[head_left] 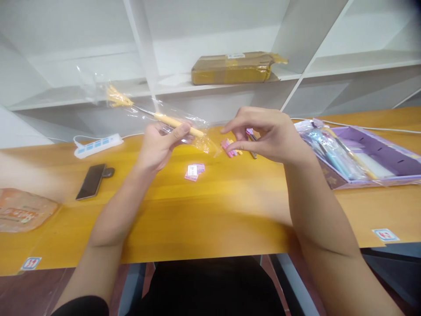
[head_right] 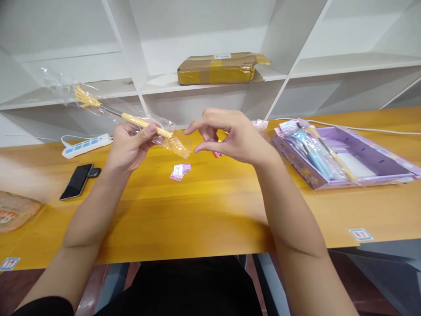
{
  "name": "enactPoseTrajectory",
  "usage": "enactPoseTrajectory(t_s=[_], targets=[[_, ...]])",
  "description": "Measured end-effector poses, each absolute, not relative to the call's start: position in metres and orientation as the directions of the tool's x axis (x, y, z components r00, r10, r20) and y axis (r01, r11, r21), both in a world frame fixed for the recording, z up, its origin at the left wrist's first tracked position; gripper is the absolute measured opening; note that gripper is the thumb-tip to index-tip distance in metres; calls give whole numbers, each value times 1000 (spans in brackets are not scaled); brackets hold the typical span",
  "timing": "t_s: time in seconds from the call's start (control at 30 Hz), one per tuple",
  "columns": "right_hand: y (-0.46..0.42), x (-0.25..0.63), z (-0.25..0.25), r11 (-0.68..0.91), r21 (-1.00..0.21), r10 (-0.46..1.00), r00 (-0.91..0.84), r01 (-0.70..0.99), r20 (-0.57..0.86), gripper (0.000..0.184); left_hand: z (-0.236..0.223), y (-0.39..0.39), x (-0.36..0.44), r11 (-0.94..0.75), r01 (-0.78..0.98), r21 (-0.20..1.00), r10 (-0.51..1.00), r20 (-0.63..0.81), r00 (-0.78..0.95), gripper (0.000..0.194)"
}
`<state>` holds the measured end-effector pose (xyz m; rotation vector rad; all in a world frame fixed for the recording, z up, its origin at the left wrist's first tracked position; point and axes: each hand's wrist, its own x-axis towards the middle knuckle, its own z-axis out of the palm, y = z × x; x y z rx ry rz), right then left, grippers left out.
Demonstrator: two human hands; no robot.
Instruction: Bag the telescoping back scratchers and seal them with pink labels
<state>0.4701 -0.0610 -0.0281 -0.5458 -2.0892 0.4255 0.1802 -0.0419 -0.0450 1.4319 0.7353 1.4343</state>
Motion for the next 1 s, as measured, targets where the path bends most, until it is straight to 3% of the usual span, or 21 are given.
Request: enactPoseTrajectory(t_s=[0.13,0.27,0.57,0.87,1.0], targets=[[-63,468,-27,873,-436,483,-524,221,702,44,-47,-41,181,-362,-202,910,899,398,182,51],[-65,467,-24,902,-379,424,-594,207,684,21,-49,-41,182,-344,-191,919,901,381,210,51],[-65,471,-22,930,-271,368,-618,249,694,10,-51,-40,182,-337,-166,927,900,369,231,49],[-75,462,-18,896,-190,405,-561,402,722,24,-64,-38,190,-392,-33,920,880,385,280,51],[-74,457,-23,922,-171,360,-602,348,713,25,-66,-45,199,-396,18,918,871,370,324,49]])
